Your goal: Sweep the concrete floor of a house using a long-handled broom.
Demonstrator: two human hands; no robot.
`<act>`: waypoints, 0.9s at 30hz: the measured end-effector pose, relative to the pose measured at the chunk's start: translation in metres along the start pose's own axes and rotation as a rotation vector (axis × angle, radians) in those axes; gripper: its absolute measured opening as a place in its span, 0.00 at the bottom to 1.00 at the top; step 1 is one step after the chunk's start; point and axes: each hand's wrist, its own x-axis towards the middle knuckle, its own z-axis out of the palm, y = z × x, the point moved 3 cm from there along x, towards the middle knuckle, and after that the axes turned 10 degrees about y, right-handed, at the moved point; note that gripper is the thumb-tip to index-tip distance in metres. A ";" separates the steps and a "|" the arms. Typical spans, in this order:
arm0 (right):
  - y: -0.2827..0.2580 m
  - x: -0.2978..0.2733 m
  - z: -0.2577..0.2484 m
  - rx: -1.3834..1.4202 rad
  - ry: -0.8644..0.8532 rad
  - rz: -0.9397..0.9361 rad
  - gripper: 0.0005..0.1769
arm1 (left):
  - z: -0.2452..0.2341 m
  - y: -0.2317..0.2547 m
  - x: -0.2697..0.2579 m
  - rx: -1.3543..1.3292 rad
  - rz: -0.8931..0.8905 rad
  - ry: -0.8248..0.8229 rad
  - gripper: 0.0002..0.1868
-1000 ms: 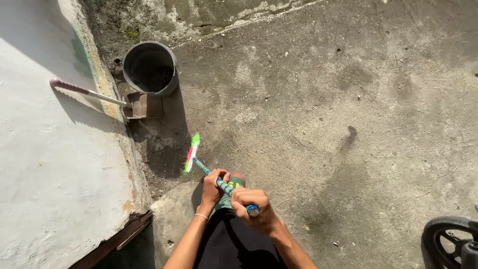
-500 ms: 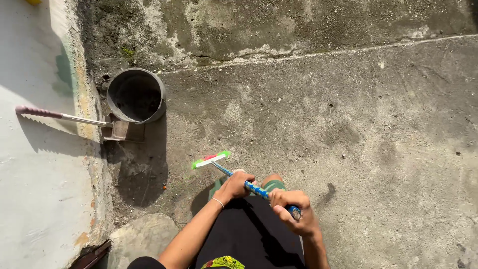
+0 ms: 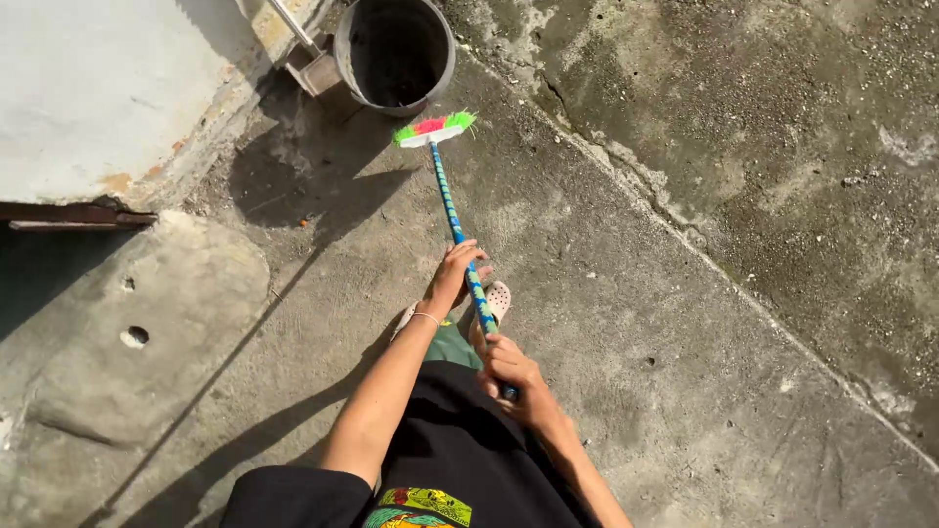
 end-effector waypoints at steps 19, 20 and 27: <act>-0.017 0.047 0.089 0.152 -0.509 -0.002 0.10 | -0.118 0.001 -0.133 0.045 -0.681 0.173 0.14; -0.020 0.047 0.107 0.097 -0.497 -0.010 0.09 | -0.133 -0.005 -0.137 0.018 -0.660 0.200 0.14; -0.092 0.087 0.152 0.606 -0.457 0.013 0.16 | -0.198 0.012 -0.151 -0.092 -0.700 -0.145 0.05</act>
